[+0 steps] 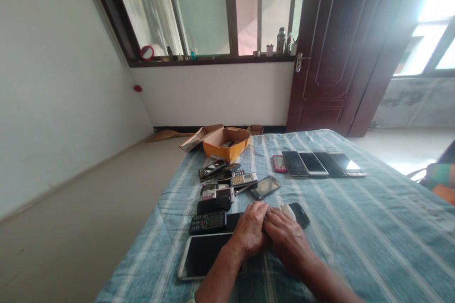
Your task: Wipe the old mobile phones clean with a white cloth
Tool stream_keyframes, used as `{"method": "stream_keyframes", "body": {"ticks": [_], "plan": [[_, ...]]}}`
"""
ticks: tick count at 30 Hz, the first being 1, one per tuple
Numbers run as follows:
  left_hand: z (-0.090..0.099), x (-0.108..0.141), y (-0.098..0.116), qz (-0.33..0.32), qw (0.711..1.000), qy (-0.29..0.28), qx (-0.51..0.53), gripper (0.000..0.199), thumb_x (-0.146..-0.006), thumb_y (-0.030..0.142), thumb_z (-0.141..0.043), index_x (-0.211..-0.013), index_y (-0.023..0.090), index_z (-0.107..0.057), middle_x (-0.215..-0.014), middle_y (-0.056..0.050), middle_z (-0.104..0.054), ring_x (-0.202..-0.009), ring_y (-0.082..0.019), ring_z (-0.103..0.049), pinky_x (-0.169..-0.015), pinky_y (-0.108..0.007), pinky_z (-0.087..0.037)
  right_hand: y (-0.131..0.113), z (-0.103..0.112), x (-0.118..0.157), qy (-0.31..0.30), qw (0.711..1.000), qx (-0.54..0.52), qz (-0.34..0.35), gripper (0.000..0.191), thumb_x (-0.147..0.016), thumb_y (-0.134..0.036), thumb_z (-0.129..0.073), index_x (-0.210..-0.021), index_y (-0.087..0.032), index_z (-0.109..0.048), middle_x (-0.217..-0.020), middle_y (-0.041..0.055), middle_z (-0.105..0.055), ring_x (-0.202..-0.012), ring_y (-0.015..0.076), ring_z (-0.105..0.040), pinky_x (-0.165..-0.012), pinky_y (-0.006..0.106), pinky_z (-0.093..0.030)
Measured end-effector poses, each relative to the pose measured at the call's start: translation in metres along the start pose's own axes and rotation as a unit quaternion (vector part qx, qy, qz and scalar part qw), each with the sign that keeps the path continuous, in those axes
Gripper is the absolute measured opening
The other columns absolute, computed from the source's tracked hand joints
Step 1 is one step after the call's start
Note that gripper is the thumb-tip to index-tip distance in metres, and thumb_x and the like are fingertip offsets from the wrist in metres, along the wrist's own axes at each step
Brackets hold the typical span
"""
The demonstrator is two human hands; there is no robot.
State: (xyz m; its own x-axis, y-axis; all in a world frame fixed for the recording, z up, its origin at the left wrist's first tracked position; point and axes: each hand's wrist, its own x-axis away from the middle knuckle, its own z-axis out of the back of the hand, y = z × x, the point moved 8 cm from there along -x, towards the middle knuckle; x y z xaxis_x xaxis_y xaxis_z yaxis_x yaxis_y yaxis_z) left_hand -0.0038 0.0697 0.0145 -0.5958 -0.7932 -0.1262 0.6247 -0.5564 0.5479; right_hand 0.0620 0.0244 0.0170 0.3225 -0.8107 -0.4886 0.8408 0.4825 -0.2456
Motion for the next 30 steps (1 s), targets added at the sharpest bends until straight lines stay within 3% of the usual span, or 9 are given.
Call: {"method": "stream_keyframes", "body": {"ticks": [5,11,20,24,30], "plan": [[0.001,-0.001,0.0,-0.005,1.0,0.0,0.002,0.05,-0.065,0.026,-0.069,-0.113,0.018,-0.056,-0.118,-0.009,-0.057,-0.108,-0.025,-0.054,-0.097,-0.035,-0.045,0.003,0.002,-0.003,-0.014,1.0,-0.008,-0.022,0.019,-0.086,-0.007,-0.054,-0.095,-0.017,-0.068,-0.103,0.0076,-0.068,-0.109,0.0212,-0.057,-0.098,0.033,-0.04],[-0.001,-0.002,-0.002,0.026,0.999,-0.024,0.0,0.069,-0.058,0.03,-0.079,-0.121,0.016,-0.055,-0.125,-0.01,-0.054,-0.114,-0.028,-0.051,-0.1,-0.038,-0.043,0.036,0.012,0.001,-0.051,0.99,0.073,-0.113,0.027,-0.086,-0.005,-0.048,-0.095,-0.019,-0.069,-0.105,0.0086,-0.069,-0.108,0.0223,-0.058,-0.092,0.032,-0.038],[-0.001,0.001,-0.002,0.04,0.999,-0.029,0.005,0.069,-0.057,0.031,-0.079,-0.121,0.021,-0.055,-0.127,-0.009,-0.054,-0.117,-0.029,-0.051,-0.099,-0.04,-0.043,0.08,0.024,0.012,-0.046,0.966,0.154,-0.202,0.031,-0.082,-0.002,-0.044,-0.089,-0.02,-0.068,-0.098,0.0081,-0.069,-0.088,0.0225,-0.06,-0.077,0.032,-0.037],[0.0,0.001,-0.001,0.036,0.999,-0.025,0.003,0.069,-0.056,0.031,-0.081,-0.119,0.019,-0.056,-0.125,-0.009,-0.055,-0.115,-0.029,-0.052,-0.098,-0.039,-0.044,0.066,0.021,0.01,-0.044,0.977,0.142,-0.155,0.029,-0.083,-0.002,-0.044,-0.087,-0.019,-0.068,-0.099,0.0084,-0.068,-0.096,0.0233,-0.06,-0.083,0.033,-0.039],[-0.003,0.0,-0.002,0.012,1.0,-0.012,-0.002,0.059,-0.06,0.032,-0.077,-0.113,0.019,-0.056,-0.12,-0.009,-0.057,-0.11,-0.027,-0.054,-0.096,-0.037,-0.045,0.017,0.009,0.004,0.0,0.999,0.021,-0.026,0.031,-0.083,0.0,-0.047,-0.096,-0.019,-0.068,-0.106,0.0074,-0.068,-0.112,0.0203,-0.057,-0.1,0.034,-0.04]]}}
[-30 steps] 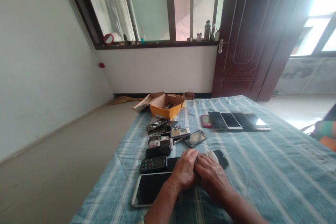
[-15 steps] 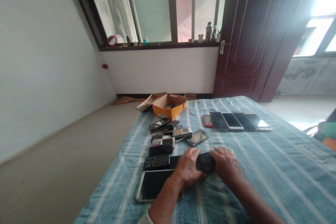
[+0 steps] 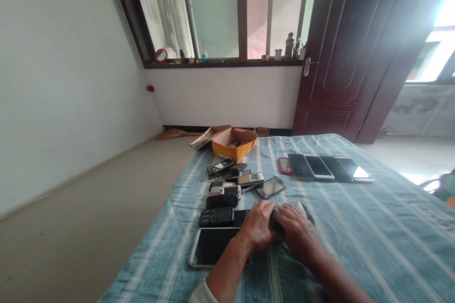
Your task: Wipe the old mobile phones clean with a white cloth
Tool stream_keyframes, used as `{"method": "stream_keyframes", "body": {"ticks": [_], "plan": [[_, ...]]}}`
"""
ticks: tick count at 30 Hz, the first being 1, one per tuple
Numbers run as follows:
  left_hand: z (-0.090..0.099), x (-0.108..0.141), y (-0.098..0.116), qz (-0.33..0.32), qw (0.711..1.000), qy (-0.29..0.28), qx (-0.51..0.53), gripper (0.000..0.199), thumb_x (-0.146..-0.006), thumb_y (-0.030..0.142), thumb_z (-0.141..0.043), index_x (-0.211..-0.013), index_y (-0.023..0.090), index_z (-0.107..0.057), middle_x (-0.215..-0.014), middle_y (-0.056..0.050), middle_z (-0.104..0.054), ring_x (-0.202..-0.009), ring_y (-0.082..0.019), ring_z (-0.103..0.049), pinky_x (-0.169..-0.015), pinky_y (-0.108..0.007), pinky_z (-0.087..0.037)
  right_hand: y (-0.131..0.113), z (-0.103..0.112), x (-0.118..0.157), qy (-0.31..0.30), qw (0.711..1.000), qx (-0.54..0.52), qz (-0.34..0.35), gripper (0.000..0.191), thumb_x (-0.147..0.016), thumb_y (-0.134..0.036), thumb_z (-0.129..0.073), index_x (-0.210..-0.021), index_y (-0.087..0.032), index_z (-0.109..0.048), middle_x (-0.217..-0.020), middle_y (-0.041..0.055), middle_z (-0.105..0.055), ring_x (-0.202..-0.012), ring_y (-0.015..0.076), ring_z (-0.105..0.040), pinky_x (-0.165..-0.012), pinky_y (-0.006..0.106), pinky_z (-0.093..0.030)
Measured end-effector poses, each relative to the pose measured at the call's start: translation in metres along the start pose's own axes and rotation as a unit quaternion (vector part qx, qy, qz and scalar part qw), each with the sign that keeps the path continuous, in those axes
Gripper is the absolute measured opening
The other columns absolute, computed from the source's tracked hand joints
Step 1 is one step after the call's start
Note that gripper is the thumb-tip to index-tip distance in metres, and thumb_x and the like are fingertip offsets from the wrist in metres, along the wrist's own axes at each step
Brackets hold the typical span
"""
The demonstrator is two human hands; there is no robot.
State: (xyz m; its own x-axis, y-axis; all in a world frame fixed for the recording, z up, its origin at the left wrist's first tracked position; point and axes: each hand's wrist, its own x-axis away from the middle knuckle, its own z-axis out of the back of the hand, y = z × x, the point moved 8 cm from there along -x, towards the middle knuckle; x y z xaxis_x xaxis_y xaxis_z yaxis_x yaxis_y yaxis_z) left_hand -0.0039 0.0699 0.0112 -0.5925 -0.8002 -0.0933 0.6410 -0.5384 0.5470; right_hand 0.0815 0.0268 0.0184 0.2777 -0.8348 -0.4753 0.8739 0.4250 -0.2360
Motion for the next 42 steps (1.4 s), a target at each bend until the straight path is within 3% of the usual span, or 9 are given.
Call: {"method": "stream_keyframes", "body": {"ticks": [3,6,18,22,24,27,29,37,42], "plan": [[0.001,0.0,0.001,-0.015,1.0,0.012,-0.003,0.051,-0.065,0.032,-0.072,-0.112,0.02,-0.056,-0.117,-0.008,-0.058,-0.108,-0.025,-0.055,-0.095,-0.035,-0.045,-0.015,-0.001,-0.002,0.0,0.998,-0.059,0.037,0.025,-0.084,-0.003,-0.052,-0.094,-0.018,-0.068,-0.103,0.0077,-0.068,-0.112,0.0196,-0.057,-0.1,0.031,-0.041],[0.001,0.0,0.002,-0.013,1.0,0.014,-0.003,0.053,-0.064,0.034,-0.073,-0.112,0.02,-0.056,-0.118,-0.008,-0.058,-0.109,-0.026,-0.054,-0.095,-0.035,-0.045,-0.015,0.002,-0.004,-0.01,0.997,-0.078,0.024,0.024,-0.085,-0.004,-0.052,-0.095,-0.018,-0.068,-0.103,0.0077,-0.068,-0.11,0.0197,-0.057,-0.098,0.03,-0.042],[0.004,0.001,0.005,0.021,1.0,-0.01,-0.001,0.067,-0.057,0.03,-0.08,-0.118,0.019,-0.056,-0.125,-0.009,-0.055,-0.115,-0.029,-0.051,-0.098,-0.038,-0.044,0.036,0.013,0.003,-0.014,0.99,0.014,-0.141,0.04,-0.087,-0.001,-0.038,-0.113,-0.018,-0.063,-0.105,0.0068,-0.065,-0.095,0.0186,-0.058,-0.081,0.027,-0.043],[0.003,-0.001,0.004,0.015,1.0,-0.01,-0.001,0.065,-0.056,0.03,-0.081,-0.116,0.018,-0.057,-0.123,-0.01,-0.055,-0.114,-0.029,-0.051,-0.098,-0.038,-0.044,0.027,0.006,0.003,-0.027,0.993,-0.019,-0.114,0.03,-0.088,-0.004,-0.04,-0.085,-0.019,-0.066,-0.099,0.0059,-0.064,-0.089,0.0178,-0.057,-0.078,0.026,-0.043],[0.002,-0.002,0.003,0.009,1.0,-0.007,-0.002,0.062,-0.058,0.031,-0.08,-0.114,0.018,-0.057,-0.119,-0.009,-0.056,-0.111,-0.029,-0.052,-0.096,-0.037,-0.045,0.017,0.001,0.002,-0.021,0.995,-0.036,-0.088,0.028,-0.086,-0.004,-0.042,-0.082,-0.018,-0.065,-0.108,0.0075,-0.062,-0.094,0.0186,-0.056,-0.082,0.027,-0.044],[0.001,-0.002,0.001,-0.001,1.0,0.001,0.004,0.058,-0.06,0.031,-0.076,-0.113,0.018,-0.056,-0.114,-0.008,-0.058,-0.107,-0.027,-0.053,-0.093,-0.036,-0.046,0.003,-0.003,-0.001,-0.011,0.997,-0.062,-0.041,0.027,-0.082,-0.001,-0.045,-0.084,-0.017,-0.067,-0.127,0.0105,-0.056,-0.117,0.0222,-0.049,-0.097,0.031,-0.04],[0.0,-0.002,0.001,-0.007,1.0,0.007,0.011,0.058,-0.062,0.031,-0.075,-0.114,0.017,-0.056,-0.113,-0.008,-0.058,-0.106,-0.027,-0.053,-0.093,-0.036,-0.046,-0.004,-0.004,-0.003,-0.017,0.997,-0.073,-0.02,0.027,-0.081,-0.001,-0.046,-0.087,-0.017,-0.067,-0.128,0.0103,-0.057,-0.122,0.0228,-0.046,-0.102,0.033,-0.036],[-0.001,-0.003,0.002,-0.01,1.0,0.006,-0.008,0.054,-0.061,0.032,-0.074,-0.11,0.018,-0.055,-0.113,-0.008,-0.057,-0.106,-0.027,-0.053,-0.093,-0.037,-0.045,-0.004,-0.001,-0.004,-0.018,0.998,-0.051,-0.02,0.024,-0.083,-0.003,-0.051,-0.093,-0.018,-0.066,-0.107,0.0091,-0.065,-0.105,0.0243,-0.056,-0.094,0.04,-0.04],[-0.001,0.0,0.002,-0.009,1.0,0.019,-0.001,0.052,-0.065,0.029,-0.068,-0.113,0.017,-0.052,-0.115,-0.01,-0.056,-0.108,-0.027,-0.053,-0.095,-0.037,-0.045,-0.012,-0.006,-0.003,-0.003,0.993,-0.12,0.015,0.026,-0.083,-0.003,-0.049,-0.093,-0.019,-0.067,-0.101,0.0089,-0.065,-0.106,0.0229,-0.056,-0.094,0.036,-0.043]]}}
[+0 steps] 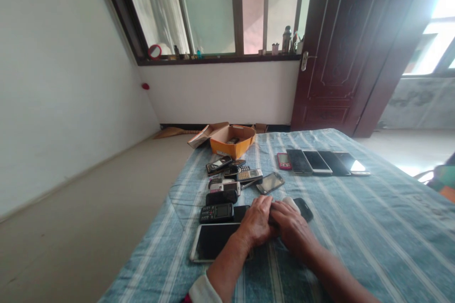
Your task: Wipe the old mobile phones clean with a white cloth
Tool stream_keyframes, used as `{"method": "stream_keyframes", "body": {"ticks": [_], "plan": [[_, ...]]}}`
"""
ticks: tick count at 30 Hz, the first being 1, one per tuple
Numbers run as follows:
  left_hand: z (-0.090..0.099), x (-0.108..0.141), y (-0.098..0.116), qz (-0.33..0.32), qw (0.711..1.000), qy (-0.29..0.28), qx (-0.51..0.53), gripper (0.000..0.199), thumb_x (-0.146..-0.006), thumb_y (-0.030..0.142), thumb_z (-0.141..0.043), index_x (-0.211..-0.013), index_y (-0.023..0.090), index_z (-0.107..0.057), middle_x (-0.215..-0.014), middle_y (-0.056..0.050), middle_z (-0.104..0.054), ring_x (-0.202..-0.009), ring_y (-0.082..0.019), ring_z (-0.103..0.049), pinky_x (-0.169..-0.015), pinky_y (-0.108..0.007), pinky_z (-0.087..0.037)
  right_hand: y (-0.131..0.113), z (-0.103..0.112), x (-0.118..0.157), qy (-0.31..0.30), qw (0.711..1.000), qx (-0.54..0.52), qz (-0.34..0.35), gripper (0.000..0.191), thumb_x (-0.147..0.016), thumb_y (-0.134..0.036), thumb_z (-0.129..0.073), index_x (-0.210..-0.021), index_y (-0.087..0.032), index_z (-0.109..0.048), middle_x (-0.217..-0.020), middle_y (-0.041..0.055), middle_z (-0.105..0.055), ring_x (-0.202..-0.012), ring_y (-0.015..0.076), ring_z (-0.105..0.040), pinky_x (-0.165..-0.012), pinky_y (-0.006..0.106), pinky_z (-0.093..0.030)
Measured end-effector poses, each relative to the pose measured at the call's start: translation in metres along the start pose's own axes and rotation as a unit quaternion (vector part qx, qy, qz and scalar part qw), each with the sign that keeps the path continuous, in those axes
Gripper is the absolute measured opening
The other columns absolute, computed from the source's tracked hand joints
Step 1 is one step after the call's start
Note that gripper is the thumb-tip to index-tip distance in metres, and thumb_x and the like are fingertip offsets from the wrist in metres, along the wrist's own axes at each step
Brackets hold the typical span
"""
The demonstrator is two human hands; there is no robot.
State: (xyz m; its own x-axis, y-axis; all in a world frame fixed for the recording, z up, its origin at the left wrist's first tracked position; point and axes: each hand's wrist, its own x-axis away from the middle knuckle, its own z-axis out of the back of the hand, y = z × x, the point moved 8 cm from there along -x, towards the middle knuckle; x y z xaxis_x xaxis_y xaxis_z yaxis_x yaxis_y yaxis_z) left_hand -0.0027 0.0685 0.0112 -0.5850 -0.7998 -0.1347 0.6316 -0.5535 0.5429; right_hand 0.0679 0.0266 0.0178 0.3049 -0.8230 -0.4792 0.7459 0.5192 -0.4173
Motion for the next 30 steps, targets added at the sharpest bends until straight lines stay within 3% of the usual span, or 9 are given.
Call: {"method": "stream_keyframes", "body": {"ticks": [5,18,26,30], "plan": [[0.0,0.001,0.001,-0.004,1.0,-0.004,-0.005,0.055,-0.066,0.029,-0.066,-0.117,0.016,-0.05,-0.116,-0.01,-0.056,-0.108,-0.026,-0.052,-0.095,-0.037,-0.045,-0.005,-0.001,-0.003,-0.004,0.998,-0.061,0.032,0.027,-0.085,-0.007,-0.047,-0.095,-0.02,-0.068,-0.097,0.0087,-0.065,-0.107,0.0226,-0.056,-0.095,0.037,-0.044],[-0.004,0.001,-0.001,-0.003,1.0,-0.017,-0.006,0.072,-0.066,0.033,-0.068,-0.131,0.013,-0.043,-0.127,-0.013,-0.052,-0.116,-0.029,-0.048,-0.103,-0.041,-0.041,-0.006,-0.001,-0.004,-0.011,0.993,-0.083,0.085,0.024,-0.087,-0.007,-0.046,-0.087,-0.019,-0.067,-0.094,0.0083,-0.066,-0.103,0.0219,-0.058,-0.095,0.037,-0.046],[-0.004,0.003,0.0,-0.007,1.0,-0.025,-0.006,0.068,-0.066,0.033,-0.07,-0.127,0.016,-0.046,-0.125,-0.009,-0.054,-0.115,-0.027,-0.048,-0.101,-0.038,-0.041,0.001,0.005,-0.002,-0.023,0.997,-0.047,0.053,0.031,-0.082,-0.002,-0.046,-0.096,-0.019,-0.068,-0.104,0.0086,-0.068,-0.113,0.0216,-0.056,-0.099,0.036,-0.044],[0.0,0.004,0.006,-0.013,0.999,-0.039,-0.01,0.057,-0.068,0.031,-0.068,-0.12,0.02,-0.05,-0.122,-0.007,-0.055,-0.113,-0.026,-0.048,-0.099,-0.037,-0.042,0.018,0.015,0.002,-0.019,1.0,0.022,0.004,0.042,-0.08,0.002,-0.041,-0.101,-0.02,-0.07,-0.11,0.0081,-0.068,-0.112,0.0207,-0.058,-0.1,0.035,-0.043]]}}
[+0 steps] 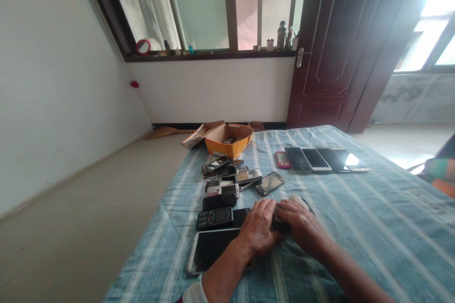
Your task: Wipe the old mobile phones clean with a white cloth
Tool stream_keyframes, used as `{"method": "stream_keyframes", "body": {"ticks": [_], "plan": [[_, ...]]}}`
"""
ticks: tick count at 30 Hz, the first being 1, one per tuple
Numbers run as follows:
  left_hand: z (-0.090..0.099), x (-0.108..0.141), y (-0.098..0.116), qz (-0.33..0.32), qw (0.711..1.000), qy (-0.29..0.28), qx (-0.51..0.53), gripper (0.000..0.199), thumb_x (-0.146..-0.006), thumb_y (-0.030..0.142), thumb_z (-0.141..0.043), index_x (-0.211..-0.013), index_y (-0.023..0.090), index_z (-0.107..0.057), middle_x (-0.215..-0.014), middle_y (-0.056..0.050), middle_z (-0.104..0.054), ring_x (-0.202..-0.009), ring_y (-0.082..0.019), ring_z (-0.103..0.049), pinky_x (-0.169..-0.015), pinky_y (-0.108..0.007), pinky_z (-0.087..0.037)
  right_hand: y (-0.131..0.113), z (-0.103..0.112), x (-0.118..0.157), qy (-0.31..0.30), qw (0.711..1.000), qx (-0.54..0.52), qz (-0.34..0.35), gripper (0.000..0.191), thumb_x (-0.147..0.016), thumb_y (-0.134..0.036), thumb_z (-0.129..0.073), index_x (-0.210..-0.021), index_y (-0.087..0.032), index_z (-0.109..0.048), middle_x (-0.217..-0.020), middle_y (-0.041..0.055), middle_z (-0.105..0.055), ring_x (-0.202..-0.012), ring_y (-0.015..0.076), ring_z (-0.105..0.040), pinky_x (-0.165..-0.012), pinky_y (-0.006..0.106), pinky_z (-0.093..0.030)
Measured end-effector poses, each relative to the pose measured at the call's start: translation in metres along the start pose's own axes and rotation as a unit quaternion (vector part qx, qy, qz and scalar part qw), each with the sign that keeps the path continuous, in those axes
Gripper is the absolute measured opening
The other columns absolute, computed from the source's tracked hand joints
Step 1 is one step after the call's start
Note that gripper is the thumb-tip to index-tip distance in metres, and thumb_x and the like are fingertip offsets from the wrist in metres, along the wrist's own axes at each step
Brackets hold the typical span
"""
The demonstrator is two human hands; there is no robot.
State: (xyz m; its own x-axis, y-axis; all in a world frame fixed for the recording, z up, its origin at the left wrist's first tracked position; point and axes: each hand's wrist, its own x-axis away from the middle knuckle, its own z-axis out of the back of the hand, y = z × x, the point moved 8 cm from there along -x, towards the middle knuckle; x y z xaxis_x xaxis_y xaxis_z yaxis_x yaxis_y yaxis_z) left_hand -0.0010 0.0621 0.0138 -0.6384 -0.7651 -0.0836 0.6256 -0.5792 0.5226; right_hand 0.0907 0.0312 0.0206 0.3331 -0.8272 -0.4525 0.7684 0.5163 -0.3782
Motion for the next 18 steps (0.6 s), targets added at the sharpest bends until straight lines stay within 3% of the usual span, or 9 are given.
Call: {"method": "stream_keyframes", "body": {"ticks": [6,10,14,18], "plan": [[0.002,0.001,0.004,0.008,1.0,-0.015,-0.007,0.051,-0.067,0.029,-0.068,-0.114,0.02,-0.053,-0.123,-0.008,-0.054,-0.114,-0.027,-0.048,-0.099,-0.038,-0.041,0.039,0.014,0.01,-0.005,0.986,0.112,-0.127,0.041,-0.082,-0.001,-0.039,-0.1,-0.02,-0.071,-0.11,0.0072,-0.068,-0.102,0.0214,-0.061,-0.087,0.032,-0.047],[0.002,0.001,0.004,0.008,1.0,-0.014,-0.004,0.052,-0.068,0.033,-0.07,-0.115,0.02,-0.053,-0.126,-0.008,-0.053,-0.116,-0.028,-0.047,-0.102,-0.039,-0.04,0.05,0.02,0.017,0.016,0.966,0.168,-0.195,0.044,-0.08,0.001,-0.04,-0.104,-0.02,-0.069,-0.11,0.0075,-0.067,-0.1,0.0217,-0.061,-0.084,0.032,-0.046],[0.003,0.001,0.005,0.012,1.0,-0.012,-0.001,0.051,-0.069,0.034,-0.07,-0.114,0.018,-0.053,-0.123,-0.009,-0.054,-0.114,-0.027,-0.048,-0.1,-0.038,-0.041,0.036,0.009,0.015,0.01,0.974,0.154,-0.164,0.036,-0.081,0.0,-0.043,-0.095,-0.019,-0.07,-0.105,0.0094,-0.067,-0.102,0.024,-0.06,-0.086,0.034,-0.047],[0.001,0.001,0.005,0.002,1.0,-0.005,0.003,0.048,-0.072,0.034,-0.067,-0.114,0.017,-0.052,-0.121,-0.009,-0.055,-0.113,-0.027,-0.049,-0.1,-0.038,-0.041,0.006,-0.005,0.005,0.021,0.996,0.061,-0.067,0.039,-0.082,0.001,-0.043,-0.103,-0.02,-0.068,-0.111,0.0088,-0.066,-0.114,0.0237,-0.056,-0.097,0.037,-0.045]]}}
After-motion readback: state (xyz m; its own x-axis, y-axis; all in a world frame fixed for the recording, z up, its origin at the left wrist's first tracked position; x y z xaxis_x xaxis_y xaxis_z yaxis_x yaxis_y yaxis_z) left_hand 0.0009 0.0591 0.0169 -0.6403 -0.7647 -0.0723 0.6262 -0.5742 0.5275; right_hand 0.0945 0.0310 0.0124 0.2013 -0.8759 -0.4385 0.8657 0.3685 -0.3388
